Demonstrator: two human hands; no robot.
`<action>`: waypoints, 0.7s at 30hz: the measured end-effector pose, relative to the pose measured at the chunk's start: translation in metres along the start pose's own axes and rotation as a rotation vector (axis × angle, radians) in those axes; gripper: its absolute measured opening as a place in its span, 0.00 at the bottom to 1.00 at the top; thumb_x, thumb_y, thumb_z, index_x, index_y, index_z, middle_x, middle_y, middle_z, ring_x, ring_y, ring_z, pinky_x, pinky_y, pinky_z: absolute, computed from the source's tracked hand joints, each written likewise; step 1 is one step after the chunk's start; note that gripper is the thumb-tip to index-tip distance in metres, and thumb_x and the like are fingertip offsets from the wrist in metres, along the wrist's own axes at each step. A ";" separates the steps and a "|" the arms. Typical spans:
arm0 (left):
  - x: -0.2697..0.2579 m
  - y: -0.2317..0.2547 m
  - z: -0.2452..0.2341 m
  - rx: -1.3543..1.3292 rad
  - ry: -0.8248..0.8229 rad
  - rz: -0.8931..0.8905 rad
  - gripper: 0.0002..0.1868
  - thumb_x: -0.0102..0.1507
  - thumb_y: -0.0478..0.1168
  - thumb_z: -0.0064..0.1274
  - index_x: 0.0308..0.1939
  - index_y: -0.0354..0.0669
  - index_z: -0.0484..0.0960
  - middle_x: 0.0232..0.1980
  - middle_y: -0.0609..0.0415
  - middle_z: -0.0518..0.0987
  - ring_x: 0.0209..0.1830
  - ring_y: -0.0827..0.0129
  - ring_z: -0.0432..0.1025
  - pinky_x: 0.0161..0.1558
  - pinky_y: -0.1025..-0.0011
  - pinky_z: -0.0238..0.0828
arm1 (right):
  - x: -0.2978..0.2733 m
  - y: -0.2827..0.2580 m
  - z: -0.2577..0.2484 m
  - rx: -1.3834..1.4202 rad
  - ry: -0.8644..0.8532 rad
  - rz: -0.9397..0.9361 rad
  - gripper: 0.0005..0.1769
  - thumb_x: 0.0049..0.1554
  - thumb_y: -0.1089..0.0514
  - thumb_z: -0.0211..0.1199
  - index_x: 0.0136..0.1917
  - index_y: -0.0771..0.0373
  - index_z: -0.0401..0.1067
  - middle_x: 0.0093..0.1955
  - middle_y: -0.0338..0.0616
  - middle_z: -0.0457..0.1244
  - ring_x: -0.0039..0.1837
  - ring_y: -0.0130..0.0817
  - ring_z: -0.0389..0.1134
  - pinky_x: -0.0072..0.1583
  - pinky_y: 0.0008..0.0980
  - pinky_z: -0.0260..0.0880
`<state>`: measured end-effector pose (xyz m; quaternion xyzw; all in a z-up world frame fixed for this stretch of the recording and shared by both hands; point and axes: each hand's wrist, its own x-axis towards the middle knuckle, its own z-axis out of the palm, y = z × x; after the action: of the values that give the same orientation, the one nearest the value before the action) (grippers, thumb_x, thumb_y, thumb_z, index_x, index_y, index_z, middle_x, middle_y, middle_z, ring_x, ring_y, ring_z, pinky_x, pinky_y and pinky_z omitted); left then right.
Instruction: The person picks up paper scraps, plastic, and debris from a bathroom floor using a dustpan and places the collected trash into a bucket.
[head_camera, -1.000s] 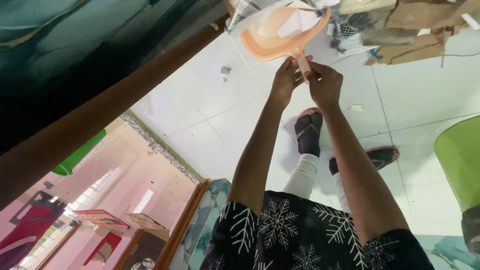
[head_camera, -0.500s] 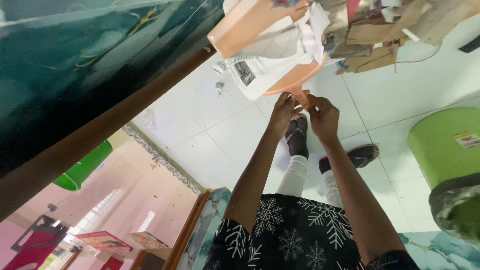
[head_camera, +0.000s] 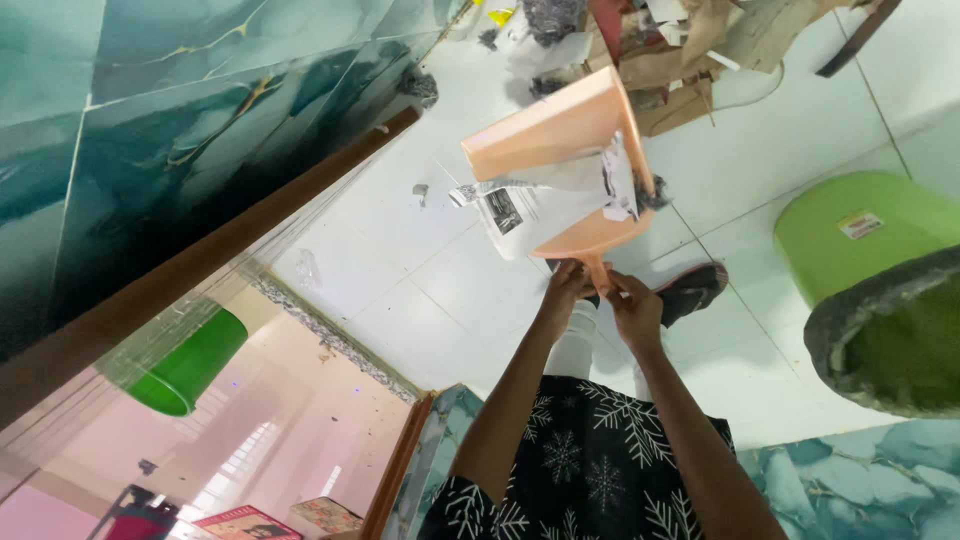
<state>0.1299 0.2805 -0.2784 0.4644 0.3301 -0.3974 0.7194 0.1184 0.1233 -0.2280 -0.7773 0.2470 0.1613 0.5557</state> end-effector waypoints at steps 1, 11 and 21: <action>-0.007 -0.016 0.004 0.047 0.007 -0.009 0.14 0.72 0.43 0.42 0.59 0.44 0.74 0.61 0.52 0.80 0.58 0.69 0.75 0.55 0.66 0.73 | -0.016 0.005 -0.006 0.055 0.023 0.040 0.16 0.58 0.62 0.69 0.59 0.67 0.76 0.45 0.48 0.71 0.44 0.29 0.70 0.48 0.29 0.70; -0.116 -0.069 0.121 0.396 -0.138 -0.017 0.14 0.74 0.45 0.44 0.54 0.37 0.74 0.49 0.52 0.81 0.48 0.72 0.74 0.51 0.71 0.72 | -0.174 -0.007 -0.098 0.533 0.211 0.576 0.20 0.61 0.62 0.64 0.66 0.68 0.73 0.50 0.42 0.70 0.46 0.26 0.65 0.48 0.27 0.66; -0.186 -0.001 0.316 1.040 -0.352 0.250 0.18 0.69 0.43 0.52 0.60 0.39 0.78 0.43 0.43 0.81 0.42 0.52 0.75 0.44 0.59 0.72 | -0.243 -0.002 -0.205 1.304 0.425 0.348 0.21 0.67 0.61 0.58 0.71 0.73 0.67 0.53 0.42 0.64 0.53 0.30 0.65 0.55 0.31 0.66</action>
<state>0.0755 0.0356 -0.0113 0.7202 -0.0918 -0.4909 0.4816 -0.0861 -0.0194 -0.0310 -0.2501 0.5171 -0.0881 0.8138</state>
